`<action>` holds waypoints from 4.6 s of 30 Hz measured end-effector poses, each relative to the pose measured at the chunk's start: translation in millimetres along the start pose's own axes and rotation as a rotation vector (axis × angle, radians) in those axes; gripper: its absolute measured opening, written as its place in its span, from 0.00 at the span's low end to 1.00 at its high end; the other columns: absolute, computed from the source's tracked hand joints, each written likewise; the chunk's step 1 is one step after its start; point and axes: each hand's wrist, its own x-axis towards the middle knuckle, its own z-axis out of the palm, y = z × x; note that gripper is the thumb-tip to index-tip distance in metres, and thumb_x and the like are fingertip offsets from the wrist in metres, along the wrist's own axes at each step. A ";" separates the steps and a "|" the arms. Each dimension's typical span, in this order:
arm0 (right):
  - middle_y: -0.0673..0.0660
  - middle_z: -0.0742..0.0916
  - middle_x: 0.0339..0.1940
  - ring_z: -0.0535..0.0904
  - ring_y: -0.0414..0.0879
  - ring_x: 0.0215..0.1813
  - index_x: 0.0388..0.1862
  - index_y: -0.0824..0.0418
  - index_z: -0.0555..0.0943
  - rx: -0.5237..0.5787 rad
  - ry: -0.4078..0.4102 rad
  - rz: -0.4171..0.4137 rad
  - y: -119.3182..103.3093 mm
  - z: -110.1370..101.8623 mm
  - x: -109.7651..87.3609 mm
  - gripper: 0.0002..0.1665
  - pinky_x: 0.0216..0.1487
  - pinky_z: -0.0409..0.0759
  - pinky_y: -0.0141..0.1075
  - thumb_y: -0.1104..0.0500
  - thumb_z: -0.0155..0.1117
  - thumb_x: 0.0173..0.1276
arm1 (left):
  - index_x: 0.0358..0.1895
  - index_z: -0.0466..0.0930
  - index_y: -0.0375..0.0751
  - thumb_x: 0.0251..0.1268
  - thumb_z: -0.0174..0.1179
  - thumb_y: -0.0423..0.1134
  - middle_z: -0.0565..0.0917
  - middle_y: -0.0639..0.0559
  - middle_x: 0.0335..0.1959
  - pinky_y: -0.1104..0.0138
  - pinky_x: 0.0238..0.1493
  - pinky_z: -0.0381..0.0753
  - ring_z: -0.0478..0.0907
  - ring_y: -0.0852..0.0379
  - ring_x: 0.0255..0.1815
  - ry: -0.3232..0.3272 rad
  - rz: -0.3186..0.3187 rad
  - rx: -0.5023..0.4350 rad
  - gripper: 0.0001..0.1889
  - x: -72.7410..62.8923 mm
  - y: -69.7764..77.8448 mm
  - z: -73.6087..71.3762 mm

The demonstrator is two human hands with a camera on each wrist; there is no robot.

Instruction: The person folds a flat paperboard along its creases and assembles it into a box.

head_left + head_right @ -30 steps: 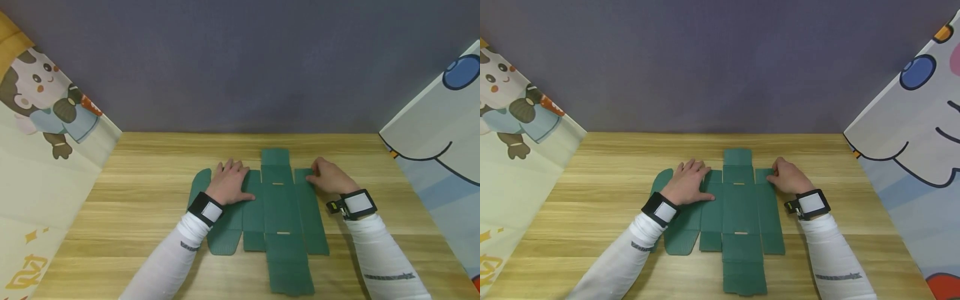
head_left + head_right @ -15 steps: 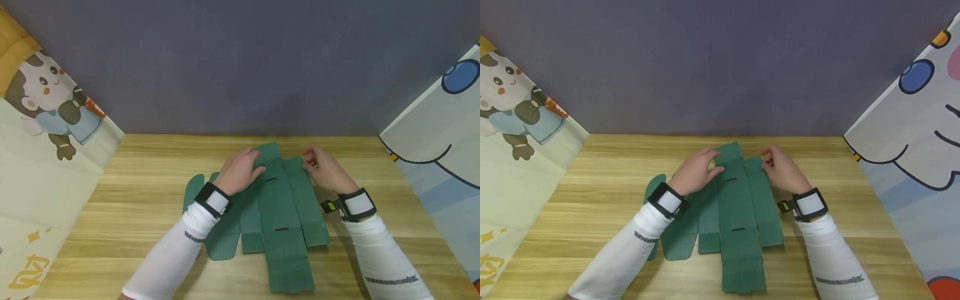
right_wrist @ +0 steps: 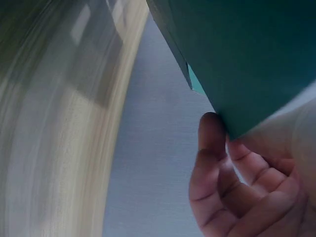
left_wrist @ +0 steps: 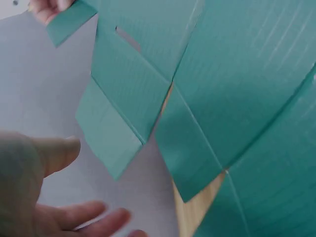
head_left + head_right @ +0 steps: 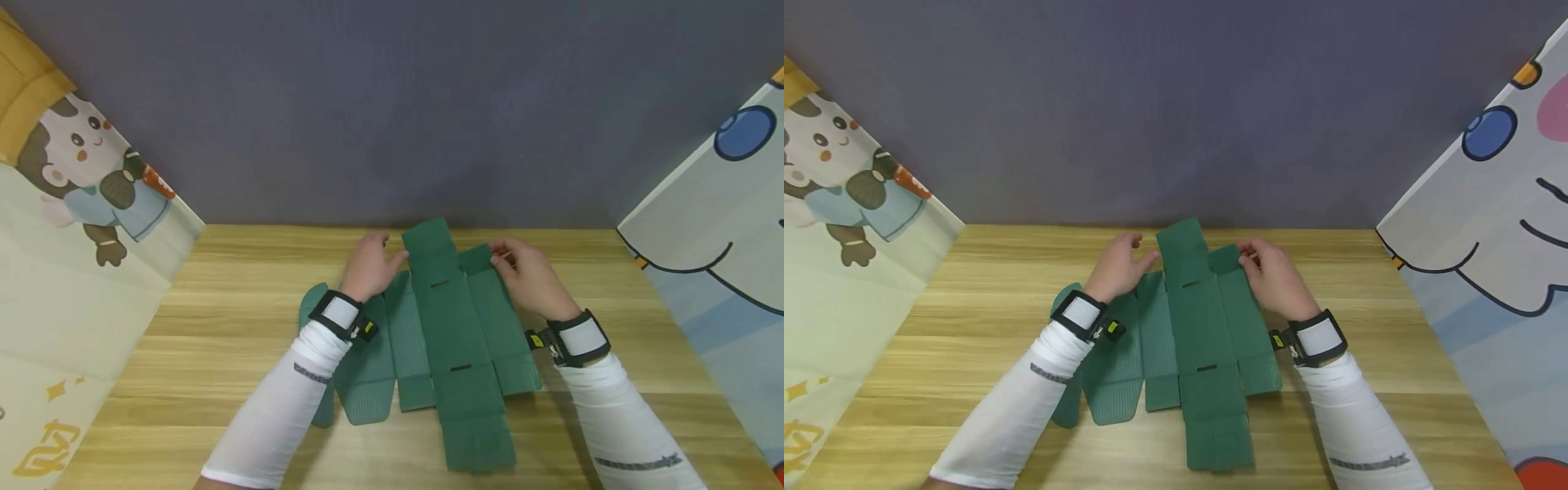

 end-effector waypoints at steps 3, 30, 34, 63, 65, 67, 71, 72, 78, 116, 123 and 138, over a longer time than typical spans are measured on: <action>0.59 0.84 0.47 0.80 0.51 0.44 0.56 0.63 0.76 0.009 0.033 -0.011 -4.2 -1.6 -0.4 0.15 0.40 0.78 0.44 0.61 0.53 0.75 | 0.62 0.74 0.34 0.72 0.50 0.56 0.78 0.40 0.60 0.54 0.63 0.73 0.75 0.44 0.61 -0.087 -0.041 -0.056 0.30 0.9 -6.2 -3.5; 0.57 0.83 0.47 0.81 0.47 0.38 0.65 0.59 0.72 0.116 0.079 0.018 -13.2 -1.5 -1.7 0.23 0.33 0.76 0.29 0.57 0.58 0.72 | 0.47 0.83 0.47 0.69 0.56 0.54 0.81 0.51 0.47 0.60 0.41 0.74 0.73 0.51 0.42 -0.101 -0.177 -0.508 0.17 1.1 -10.8 -15.0; 0.60 0.83 0.49 0.83 0.49 0.40 0.68 0.61 0.68 0.172 -0.003 0.066 -9.9 -2.8 -4.8 0.30 0.33 0.79 0.30 0.52 0.59 0.72 | 0.47 0.83 0.44 0.70 0.56 0.53 0.81 0.50 0.47 0.60 0.42 0.74 0.73 0.52 0.42 -0.079 -0.192 -0.536 0.17 0.7 -10.8 -18.9; 0.53 0.85 0.38 0.74 0.45 0.31 0.57 0.58 0.77 0.178 -0.181 0.118 -0.1 9.5 -12.7 0.23 0.34 0.73 0.33 0.44 0.54 0.74 | 0.49 0.79 0.43 0.73 0.52 0.52 0.80 0.47 0.47 0.58 0.42 0.75 0.75 0.50 0.42 0.133 -0.237 -0.436 0.17 -7.3 -22.2 -31.3; 0.52 0.85 0.35 0.70 0.45 0.26 0.56 0.57 0.77 0.175 -0.161 0.107 -3.2 8.3 -12.6 0.22 0.30 0.71 0.34 0.44 0.54 0.74 | 0.51 0.77 0.43 0.72 0.52 0.52 0.79 0.46 0.49 0.56 0.45 0.75 0.75 0.48 0.44 0.171 -0.244 -0.387 0.17 -9.2 -23.1 -30.8; 0.51 0.86 0.36 0.70 0.45 0.26 0.56 0.56 0.77 0.168 -0.149 0.101 -5.8 6.9 -12.7 0.22 0.29 0.70 0.35 0.44 0.54 0.73 | 0.51 0.75 0.42 0.71 0.55 0.51 0.76 0.44 0.50 0.53 0.49 0.71 0.73 0.47 0.46 0.241 -0.231 -0.355 0.17 -10.5 -22.8 -30.4; 0.52 0.86 0.38 0.73 0.46 0.28 0.56 0.57 0.78 0.134 -0.137 0.092 -9.7 4.1 -13.0 0.21 0.29 0.71 0.36 0.45 0.54 0.74 | 0.52 0.75 0.39 0.69 0.59 0.46 0.75 0.44 0.48 0.54 0.53 0.69 0.72 0.46 0.48 0.384 -0.120 -0.305 0.17 -9.9 -14.6 -30.4; 0.52 0.87 0.38 0.75 0.45 0.30 0.55 0.57 0.78 0.120 -0.134 0.088 -10.9 3.3 -13.1 0.21 0.31 0.72 0.36 0.45 0.54 0.74 | 0.53 0.75 0.39 0.68 0.59 0.45 0.75 0.44 0.48 0.56 0.52 0.70 0.72 0.47 0.48 0.398 -0.079 -0.295 0.17 -9.3 -10.3 -30.9; 0.54 0.88 0.39 0.82 0.45 0.37 0.52 0.59 0.79 0.035 -0.094 0.020 -22.8 0.6 -14.7 0.18 0.38 0.78 0.40 0.49 0.55 0.74 | 0.62 0.75 0.42 0.69 0.59 0.46 0.78 0.47 0.52 0.62 0.49 0.73 0.75 0.50 0.48 0.287 0.149 -0.237 0.22 -4.1 24.0 -34.6; 0.51 0.87 0.28 0.75 0.38 0.22 0.44 0.61 0.81 -0.133 0.108 -0.119 -60.7 12.2 -25.0 0.10 0.22 0.72 0.32 0.57 0.61 0.70 | 0.38 0.81 0.40 0.67 0.59 0.34 0.82 0.51 0.35 0.67 0.41 0.78 0.79 0.55 0.38 0.518 0.550 0.062 0.03 -32.0 55.8 25.6; 0.52 0.88 0.28 0.75 0.37 0.21 0.44 0.61 0.81 -0.133 0.120 -0.140 -56.7 13.9 -25.7 0.09 0.21 0.71 0.31 0.57 0.61 0.70 | 0.39 0.84 0.39 0.66 0.61 0.34 0.84 0.50 0.36 0.69 0.43 0.79 0.80 0.56 0.39 0.504 0.472 -0.110 0.04 -24.8 50.4 13.9; 0.55 0.88 0.32 0.74 0.41 0.22 0.48 0.62 0.80 -0.099 0.118 -0.087 -42.9 6.8 -25.1 0.12 0.22 0.71 0.33 0.56 0.58 0.73 | 0.55 0.79 0.43 0.62 0.66 0.44 0.83 0.49 0.48 0.55 0.50 0.69 0.78 0.50 0.47 0.409 0.115 0.015 0.19 -24.1 -9.3 -26.8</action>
